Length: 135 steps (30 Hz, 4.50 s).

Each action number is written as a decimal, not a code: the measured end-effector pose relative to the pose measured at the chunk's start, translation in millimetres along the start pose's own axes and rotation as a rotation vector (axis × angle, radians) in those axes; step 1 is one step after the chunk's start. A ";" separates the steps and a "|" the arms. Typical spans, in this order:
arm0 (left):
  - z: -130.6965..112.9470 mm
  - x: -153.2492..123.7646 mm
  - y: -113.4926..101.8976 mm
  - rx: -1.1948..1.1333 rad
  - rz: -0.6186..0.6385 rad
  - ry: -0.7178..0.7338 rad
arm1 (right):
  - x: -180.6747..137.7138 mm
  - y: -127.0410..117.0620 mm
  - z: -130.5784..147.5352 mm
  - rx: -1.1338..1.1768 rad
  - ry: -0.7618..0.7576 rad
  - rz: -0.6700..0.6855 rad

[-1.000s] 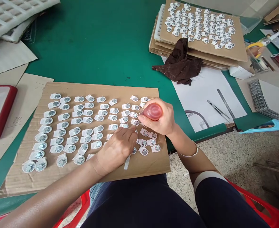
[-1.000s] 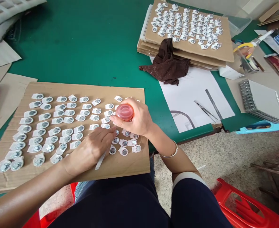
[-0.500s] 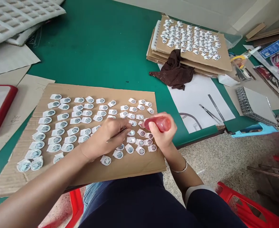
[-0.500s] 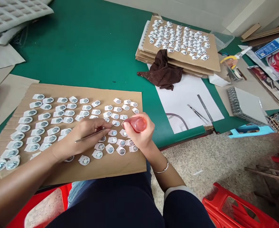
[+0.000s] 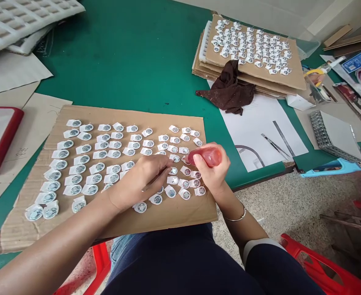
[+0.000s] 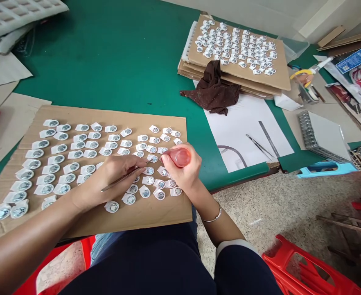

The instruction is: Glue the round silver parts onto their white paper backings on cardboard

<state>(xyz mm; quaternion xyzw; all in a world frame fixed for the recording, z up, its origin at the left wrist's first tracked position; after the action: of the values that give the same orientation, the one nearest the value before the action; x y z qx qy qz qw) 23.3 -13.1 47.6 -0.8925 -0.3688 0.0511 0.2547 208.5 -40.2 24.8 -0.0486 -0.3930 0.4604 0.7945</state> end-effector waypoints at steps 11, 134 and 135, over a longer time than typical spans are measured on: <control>3.1 -1.2 0.0 -0.015 -0.008 -0.006 | -0.7 -0.7 2.7 0.008 -0.079 0.013; -32.5 -33.0 58.7 0.896 0.033 0.192 | 12.6 25.4 17.9 0.213 0.005 0.330; -32.7 -33.3 60.8 0.914 0.011 0.207 | 12.6 25.9 18.7 0.218 -0.009 0.334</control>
<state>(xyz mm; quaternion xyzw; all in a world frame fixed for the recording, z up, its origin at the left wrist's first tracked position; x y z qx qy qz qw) 46.8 -85.9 42.8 -0.6912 -0.2763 0.1205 0.6569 181.4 -21.0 33.5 -0.0247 -0.3308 0.6260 0.7057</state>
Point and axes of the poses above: each hand's wrist, its own x-axis towards the middle knuckle, its own y-axis out of the palm, z = x × y, the point moved 3 cm from there along x, towards the middle knuckle, and after that the axes turned 9 degrees about -x, right-handed, at the moved point
